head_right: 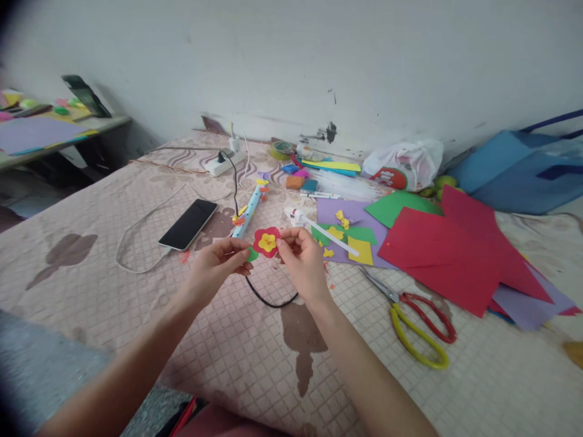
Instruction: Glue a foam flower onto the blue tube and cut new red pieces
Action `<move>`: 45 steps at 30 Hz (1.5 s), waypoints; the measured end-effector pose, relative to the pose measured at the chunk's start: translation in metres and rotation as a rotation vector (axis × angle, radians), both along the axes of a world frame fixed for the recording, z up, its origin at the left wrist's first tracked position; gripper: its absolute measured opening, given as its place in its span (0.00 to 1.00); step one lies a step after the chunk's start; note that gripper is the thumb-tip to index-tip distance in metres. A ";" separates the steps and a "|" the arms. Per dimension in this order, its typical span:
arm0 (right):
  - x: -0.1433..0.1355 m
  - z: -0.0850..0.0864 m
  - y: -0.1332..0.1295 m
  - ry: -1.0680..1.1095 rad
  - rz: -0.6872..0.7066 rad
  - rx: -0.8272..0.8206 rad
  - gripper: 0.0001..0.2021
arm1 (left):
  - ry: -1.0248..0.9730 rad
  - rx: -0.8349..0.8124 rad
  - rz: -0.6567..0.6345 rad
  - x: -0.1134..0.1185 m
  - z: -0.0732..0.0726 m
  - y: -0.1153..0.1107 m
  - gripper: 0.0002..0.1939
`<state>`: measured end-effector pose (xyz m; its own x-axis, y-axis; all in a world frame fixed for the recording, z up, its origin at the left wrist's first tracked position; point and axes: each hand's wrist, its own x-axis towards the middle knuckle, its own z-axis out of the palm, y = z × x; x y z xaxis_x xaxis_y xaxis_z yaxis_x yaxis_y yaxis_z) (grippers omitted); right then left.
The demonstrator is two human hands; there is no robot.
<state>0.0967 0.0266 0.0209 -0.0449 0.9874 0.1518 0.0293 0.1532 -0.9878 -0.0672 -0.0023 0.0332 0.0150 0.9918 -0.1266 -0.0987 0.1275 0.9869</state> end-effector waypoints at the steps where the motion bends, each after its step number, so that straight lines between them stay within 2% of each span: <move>1: 0.000 0.000 0.000 -0.015 0.002 0.006 0.07 | 0.000 0.000 -0.001 0.000 0.000 0.000 0.09; 22: 0.000 0.005 0.000 -0.225 -0.028 0.127 0.05 | -0.006 -0.010 -0.009 0.000 0.003 -0.001 0.09; 30: 0.001 0.003 0.002 -0.252 -0.028 0.168 0.05 | -0.010 0.007 -0.022 -0.001 -0.001 0.000 0.09; 45: -0.001 0.010 0.000 -0.339 -0.036 0.212 0.04 | -0.018 -0.016 -0.028 -0.001 -0.001 0.001 0.12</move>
<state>0.0962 0.0268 0.0305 -0.0936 0.9377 0.3345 0.3570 0.3453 -0.8679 -0.0684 -0.0012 0.0318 0.0451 0.9888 -0.1422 -0.1125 0.1464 0.9828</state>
